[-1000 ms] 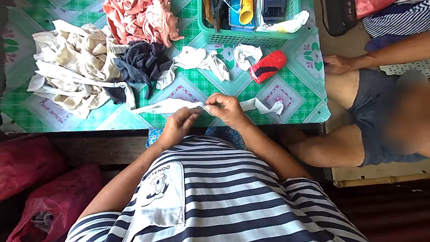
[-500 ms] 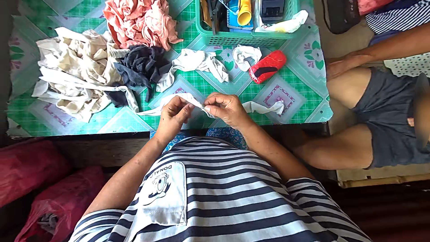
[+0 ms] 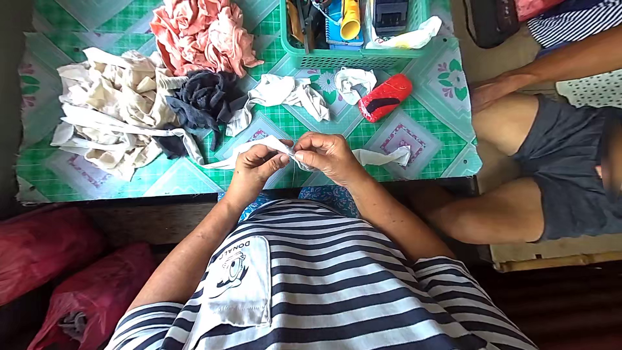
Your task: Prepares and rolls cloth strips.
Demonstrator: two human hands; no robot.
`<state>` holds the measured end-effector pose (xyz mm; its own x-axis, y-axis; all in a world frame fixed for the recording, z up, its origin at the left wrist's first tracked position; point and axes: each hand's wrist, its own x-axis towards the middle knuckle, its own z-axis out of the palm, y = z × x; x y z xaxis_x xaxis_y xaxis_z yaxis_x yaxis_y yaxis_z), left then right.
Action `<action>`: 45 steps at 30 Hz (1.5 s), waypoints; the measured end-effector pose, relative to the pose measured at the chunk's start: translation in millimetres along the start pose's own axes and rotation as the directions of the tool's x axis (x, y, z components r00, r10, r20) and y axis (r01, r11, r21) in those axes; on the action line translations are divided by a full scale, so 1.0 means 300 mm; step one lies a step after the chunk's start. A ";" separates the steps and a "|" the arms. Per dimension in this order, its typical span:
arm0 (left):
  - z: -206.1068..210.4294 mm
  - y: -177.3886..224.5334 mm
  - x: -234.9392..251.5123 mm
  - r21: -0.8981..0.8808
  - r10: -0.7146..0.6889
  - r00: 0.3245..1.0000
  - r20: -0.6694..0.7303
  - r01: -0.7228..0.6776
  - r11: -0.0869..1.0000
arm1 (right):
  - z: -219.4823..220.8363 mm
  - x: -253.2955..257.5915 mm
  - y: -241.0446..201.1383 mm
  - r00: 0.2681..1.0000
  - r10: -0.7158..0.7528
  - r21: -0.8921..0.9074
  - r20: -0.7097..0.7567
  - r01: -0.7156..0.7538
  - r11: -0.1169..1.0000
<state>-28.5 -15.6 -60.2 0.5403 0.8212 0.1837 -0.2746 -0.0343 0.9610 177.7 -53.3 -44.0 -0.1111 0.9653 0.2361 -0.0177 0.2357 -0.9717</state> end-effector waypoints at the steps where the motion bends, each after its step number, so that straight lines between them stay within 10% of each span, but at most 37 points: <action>1: 0.003 0.006 -0.004 0.007 -0.004 1.000 0.008 0.004 1.000 | 0.002 0.000 -0.001 1.000 -0.005 -0.002 -0.003 0.005 1.000; 21: 0.006 0.012 0.009 -0.099 -0.067 0.992 -0.106 0.057 0.993 | 0.047 -0.063 -0.053 0.999 0.047 -0.460 -0.007 -0.045 0.887; 29: -0.017 0.009 0.030 -0.129 -0.012 0.993 -0.117 -0.003 0.992 | 0.090 -0.083 -0.039 0.944 0.283 0.215 0.170 -0.316 0.924; 45: -0.006 0.100 0.014 -0.511 -0.092 0.988 0.127 0.145 0.848 | -0.038 -0.007 -0.163 0.993 -0.118 -0.310 0.022 0.119 0.943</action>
<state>-35.9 -12.2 -31.0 0.6600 0.7417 0.1196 -0.5608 0.3805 0.7354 190.3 -65.4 3.1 -0.1303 0.9280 0.3490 0.2784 0.3721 -0.8855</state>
